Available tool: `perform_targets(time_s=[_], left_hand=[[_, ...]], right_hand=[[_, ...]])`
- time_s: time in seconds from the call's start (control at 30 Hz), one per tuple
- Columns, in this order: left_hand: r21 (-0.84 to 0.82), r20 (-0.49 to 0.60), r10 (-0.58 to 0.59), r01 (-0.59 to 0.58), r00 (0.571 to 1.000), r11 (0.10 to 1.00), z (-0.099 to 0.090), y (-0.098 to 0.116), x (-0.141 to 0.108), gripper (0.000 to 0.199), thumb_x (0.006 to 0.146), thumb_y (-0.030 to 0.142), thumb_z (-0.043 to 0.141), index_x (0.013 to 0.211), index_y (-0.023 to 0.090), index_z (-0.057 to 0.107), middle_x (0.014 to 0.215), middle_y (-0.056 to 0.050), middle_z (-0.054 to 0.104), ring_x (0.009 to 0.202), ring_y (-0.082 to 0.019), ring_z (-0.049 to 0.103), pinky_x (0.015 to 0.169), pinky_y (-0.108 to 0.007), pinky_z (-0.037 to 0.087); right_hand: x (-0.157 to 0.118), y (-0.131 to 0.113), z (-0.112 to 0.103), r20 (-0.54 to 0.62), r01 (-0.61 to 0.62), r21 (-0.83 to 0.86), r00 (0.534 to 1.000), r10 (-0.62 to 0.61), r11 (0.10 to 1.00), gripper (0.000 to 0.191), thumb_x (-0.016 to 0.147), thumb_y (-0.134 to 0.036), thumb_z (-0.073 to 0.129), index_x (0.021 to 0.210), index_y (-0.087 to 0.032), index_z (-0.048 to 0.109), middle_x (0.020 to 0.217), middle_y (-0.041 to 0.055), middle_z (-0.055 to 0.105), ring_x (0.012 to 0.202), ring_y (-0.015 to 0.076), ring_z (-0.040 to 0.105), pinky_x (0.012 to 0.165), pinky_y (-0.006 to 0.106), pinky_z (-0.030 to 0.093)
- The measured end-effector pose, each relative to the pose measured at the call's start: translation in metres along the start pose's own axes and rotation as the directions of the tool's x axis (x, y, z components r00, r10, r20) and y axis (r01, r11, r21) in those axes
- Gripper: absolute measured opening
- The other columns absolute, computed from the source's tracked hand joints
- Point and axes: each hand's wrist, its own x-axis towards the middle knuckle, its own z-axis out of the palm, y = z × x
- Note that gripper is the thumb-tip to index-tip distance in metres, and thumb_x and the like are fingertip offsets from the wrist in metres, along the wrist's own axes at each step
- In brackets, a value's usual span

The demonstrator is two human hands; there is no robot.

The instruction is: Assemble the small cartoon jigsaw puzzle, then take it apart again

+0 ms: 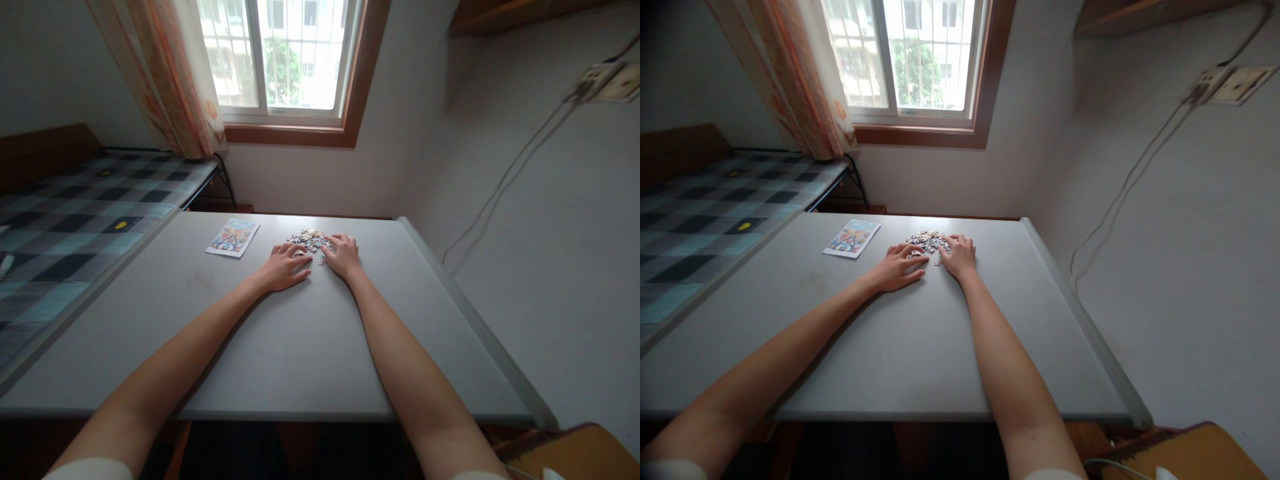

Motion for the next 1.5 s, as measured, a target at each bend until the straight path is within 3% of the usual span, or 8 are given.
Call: perform_targets(time_s=[0.23, 0.57, 0.73, 1.0, 1.1, 1.27, 1.37, 1.5], left_hand=[[0.029, -0.051, -0.131, 0.133, 0.99, 0.991, 0.006, -0.002, 0.003, 0.049, 0.095, 0.05, 0.041, 0.14, 0.033, 0.045, 0.149, -0.007, 0.039, 0.136, -0.027, 0.033, 0.108, -0.047, 0.026], [0.016, -0.04, -0.145, 0.146, 0.989, 0.989, 0.008, -0.003, 0.003, 0.048, 0.094, 0.05, 0.042, 0.14, 0.034, 0.045, 0.15, -0.004, 0.039, 0.14, -0.028, 0.03, 0.11, -0.046, 0.025], [0.003, -0.054, -0.147, 0.148, 0.988, 0.989, 0.01, -0.004, 0.003, 0.048, 0.094, 0.051, 0.043, 0.138, 0.034, 0.047, 0.149, -0.004, 0.041, 0.138, -0.029, 0.032, 0.109, -0.047, 0.026], [0.001, -0.07, -0.159, 0.159, 0.985, 0.987, 0.009, -0.004, 0.002, 0.047, 0.093, 0.051, 0.045, 0.137, 0.034, 0.048, 0.147, -0.004, 0.041, 0.137, -0.028, 0.033, 0.108, -0.046, 0.029], [0.001, -0.075, -0.161, 0.161, 0.984, 0.987, 0.01, -0.004, 0.003, 0.047, 0.093, 0.05, 0.046, 0.136, 0.033, 0.049, 0.147, -0.005, 0.042, 0.136, -0.028, 0.033, 0.108, -0.046, 0.029], [-0.004, -0.106, -0.149, 0.149, 0.983, 0.989, 0.009, -0.001, 0.003, 0.042, 0.093, 0.049, 0.047, 0.128, 0.028, 0.055, 0.145, -0.006, 0.044, 0.134, -0.028, 0.036, 0.107, -0.046, 0.031], [-0.002, -0.134, -0.183, 0.184, 0.974, 0.983, 0.006, 0.001, 0.004, 0.034, 0.093, 0.044, 0.048, 0.118, 0.026, 0.06, 0.138, -0.007, 0.05, 0.129, -0.026, 0.041, 0.105, -0.044, 0.033], [-0.013, -0.154, -0.245, 0.246, 0.957, 0.969, 0.005, 0.001, 0.005, 0.03, 0.093, 0.04, 0.049, 0.115, 0.024, 0.061, 0.133, -0.008, 0.053, 0.124, -0.025, 0.046, 0.103, -0.043, 0.034]], right_hand=[[0.002, -0.008, 0.003, 0.072, 0.087, -0.077, 0.994, -0.081, 0.993, 0.045, 0.089, -0.058, 0.048, 0.123, -0.033, 0.064, 0.131, 0.0068, 0.056, 0.116, 0.0328, 0.041, 0.095, 0.047, 0.036], [0.009, -0.014, 0.006, 0.052, 0.185, -0.125, 0.982, -0.18, 0.975, 0.039, 0.091, -0.051, 0.048, 0.107, -0.025, 0.072, 0.12, 0.0098, 0.064, 0.112, 0.0318, 0.04, 0.094, 0.048, 0.033], [0.008, -0.011, 0.006, -0.008, 0.157, -0.08, 0.987, -0.158, 0.984, 0.034, 0.091, -0.042, 0.049, 0.107, -0.021, 0.071, 0.116, 0.0097, 0.066, 0.11, 0.0305, 0.043, 0.094, 0.045, 0.035], [0.012, 0.0, 0.006, -0.071, -0.016, 0.02, 0.997, 0.018, 1.0, 0.038, 0.091, -0.045, 0.046, 0.107, -0.02, 0.071, 0.113, 0.012, 0.064, 0.106, 0.0294, 0.049, 0.093, 0.043, 0.038], [0.009, -0.007, 0.006, -0.094, 0.05, -0.024, 0.994, -0.052, 0.998, 0.038, 0.091, -0.046, 0.048, 0.111, -0.022, 0.07, 0.119, 0.0112, 0.061, 0.11, 0.0301, 0.046, 0.094, 0.044, 0.038], [0.005, -0.025, 0.009, 0.11, 0.336, -0.082, 0.939, -0.326, 0.938, 0.04, 0.093, -0.048, 0.045, 0.123, -0.03, 0.064, 0.135, 0.0049, 0.055, 0.121, 0.0297, 0.039, 0.099, 0.045, 0.033], [0.006, -0.029, 0.011, 0.206, 0.364, -0.115, 0.919, -0.337, 0.924, 0.041, 0.095, -0.052, 0.04, 0.123, -0.034, 0.063, 0.142, 0.002, 0.049, 0.125, 0.0308, 0.035, 0.1, 0.048, 0.032], [0.007, -0.029, 0.011, 0.244, 0.36, -0.125, 0.914, -0.323, 0.924, 0.044, 0.094, -0.055, 0.038, 0.124, -0.034, 0.063, 0.14, 0.0024, 0.051, 0.125, 0.0315, 0.035, 0.1, 0.049, 0.031]])
